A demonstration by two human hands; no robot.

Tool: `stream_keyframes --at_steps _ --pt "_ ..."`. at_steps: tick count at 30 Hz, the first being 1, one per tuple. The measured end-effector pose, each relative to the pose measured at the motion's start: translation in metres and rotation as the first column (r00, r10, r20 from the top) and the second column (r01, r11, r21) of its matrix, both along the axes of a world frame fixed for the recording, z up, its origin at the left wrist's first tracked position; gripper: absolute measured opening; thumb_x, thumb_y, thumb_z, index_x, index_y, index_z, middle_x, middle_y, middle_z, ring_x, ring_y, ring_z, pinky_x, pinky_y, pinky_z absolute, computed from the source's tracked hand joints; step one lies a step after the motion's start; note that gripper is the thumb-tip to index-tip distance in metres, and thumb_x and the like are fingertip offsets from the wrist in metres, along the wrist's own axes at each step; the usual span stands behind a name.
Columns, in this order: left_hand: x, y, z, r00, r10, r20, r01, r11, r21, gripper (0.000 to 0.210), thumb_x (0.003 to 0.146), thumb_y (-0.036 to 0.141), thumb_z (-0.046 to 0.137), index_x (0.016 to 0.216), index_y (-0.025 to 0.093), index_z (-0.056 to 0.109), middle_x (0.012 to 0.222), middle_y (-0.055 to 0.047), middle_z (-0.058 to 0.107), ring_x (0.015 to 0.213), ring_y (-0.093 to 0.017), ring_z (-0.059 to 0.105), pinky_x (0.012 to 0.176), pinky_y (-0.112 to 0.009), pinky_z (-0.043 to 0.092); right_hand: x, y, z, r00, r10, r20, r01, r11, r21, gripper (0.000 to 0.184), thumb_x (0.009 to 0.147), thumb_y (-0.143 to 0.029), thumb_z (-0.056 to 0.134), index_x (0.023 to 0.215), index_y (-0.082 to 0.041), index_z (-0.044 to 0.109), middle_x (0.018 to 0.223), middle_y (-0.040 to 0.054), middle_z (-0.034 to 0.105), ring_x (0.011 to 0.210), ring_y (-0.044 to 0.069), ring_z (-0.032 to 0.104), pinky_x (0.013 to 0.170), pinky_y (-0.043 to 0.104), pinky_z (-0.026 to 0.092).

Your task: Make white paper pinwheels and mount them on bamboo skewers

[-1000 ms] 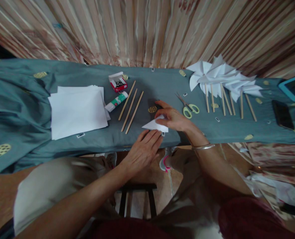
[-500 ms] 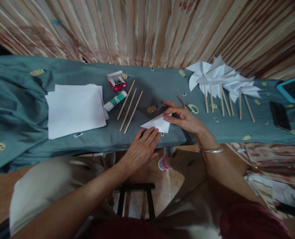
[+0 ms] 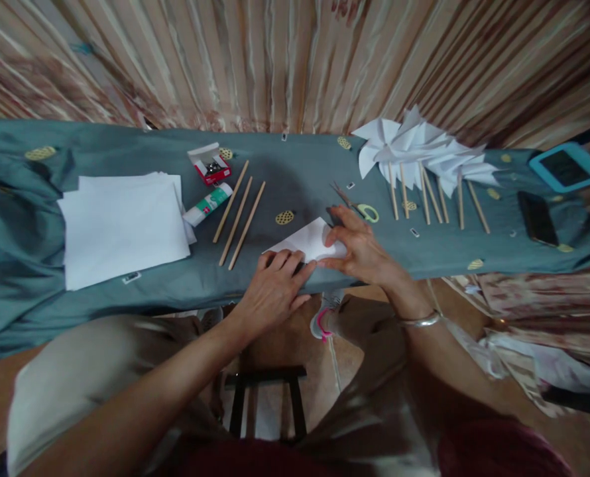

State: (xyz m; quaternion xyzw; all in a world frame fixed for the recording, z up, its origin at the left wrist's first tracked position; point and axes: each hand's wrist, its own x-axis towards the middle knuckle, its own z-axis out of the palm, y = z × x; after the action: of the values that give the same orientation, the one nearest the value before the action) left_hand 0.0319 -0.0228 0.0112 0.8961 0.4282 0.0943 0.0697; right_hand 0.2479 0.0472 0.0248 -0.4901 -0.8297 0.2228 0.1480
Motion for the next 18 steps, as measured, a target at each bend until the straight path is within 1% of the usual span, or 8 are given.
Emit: stream_keyframes --at_steps 3,6,12,15,18 --pt "0.000 0.001 -0.002 1.000 0.001 -0.007 -0.001 1.000 0.011 0.053 0.086 0.041 0.059 0.134 0.022 0.045 0.132 -0.012 0.051 0.118 -0.032 0.045 0.096 -0.049 0.035 -0.004 -0.005 -0.004 0.999 -0.010 0.047 0.011 1.000 -0.014 0.028 0.072 -0.034 0.076 0.091 -0.020 0.062 0.154 0.0132 0.031 0.144 0.037 0.022 0.109 0.063 0.023" --pt "-0.002 0.002 -0.002 1.000 -0.001 -0.002 0.001 1.000 0.004 0.049 0.088 0.040 0.057 0.132 0.022 0.047 0.132 -0.011 0.053 0.118 -0.032 0.045 0.096 -0.049 0.035 0.002 -0.006 -0.005 0.999 -0.027 0.045 0.029 0.999 -0.030 0.029 0.071 -0.032 0.077 0.093 -0.021 0.061 0.153 0.0133 0.031 0.144 0.037 0.024 0.108 0.061 0.025" --pt "-0.013 -0.001 0.004 1.000 0.021 0.019 -0.021 1.000 0.002 0.044 0.090 0.033 0.054 0.131 0.017 0.049 0.130 -0.013 0.056 0.119 -0.031 0.048 0.098 -0.049 0.034 0.029 -0.011 -0.006 0.994 -0.106 0.029 0.107 0.993 -0.049 0.030 0.069 -0.035 0.077 0.090 -0.021 0.061 0.153 0.0137 0.031 0.141 0.038 0.030 0.106 0.062 0.028" --pt "-0.022 -0.002 0.006 0.999 0.045 0.021 -0.045 0.999 0.015 0.040 0.090 0.031 0.054 0.128 0.017 0.052 0.127 -0.013 0.059 0.115 -0.030 0.052 0.097 -0.049 0.036 0.043 -0.016 -0.006 0.992 -0.123 0.024 0.124 0.991 -0.049 0.029 0.070 -0.035 0.076 0.090 -0.021 0.060 0.152 0.0148 0.031 0.141 0.038 0.030 0.106 0.061 0.030" --pt "-0.031 -0.003 0.005 0.998 0.064 0.013 -0.065 0.997 0.044 0.039 0.089 0.031 0.055 0.125 0.016 0.054 0.123 -0.013 0.061 0.111 -0.030 0.055 0.096 -0.048 0.037 0.055 -0.020 -0.007 0.990 -0.144 0.007 0.144 0.989 -0.032 0.028 0.070 -0.035 0.076 0.089 -0.023 0.061 0.150 0.0124 0.034 0.139 0.037 0.034 0.105 0.059 0.034"
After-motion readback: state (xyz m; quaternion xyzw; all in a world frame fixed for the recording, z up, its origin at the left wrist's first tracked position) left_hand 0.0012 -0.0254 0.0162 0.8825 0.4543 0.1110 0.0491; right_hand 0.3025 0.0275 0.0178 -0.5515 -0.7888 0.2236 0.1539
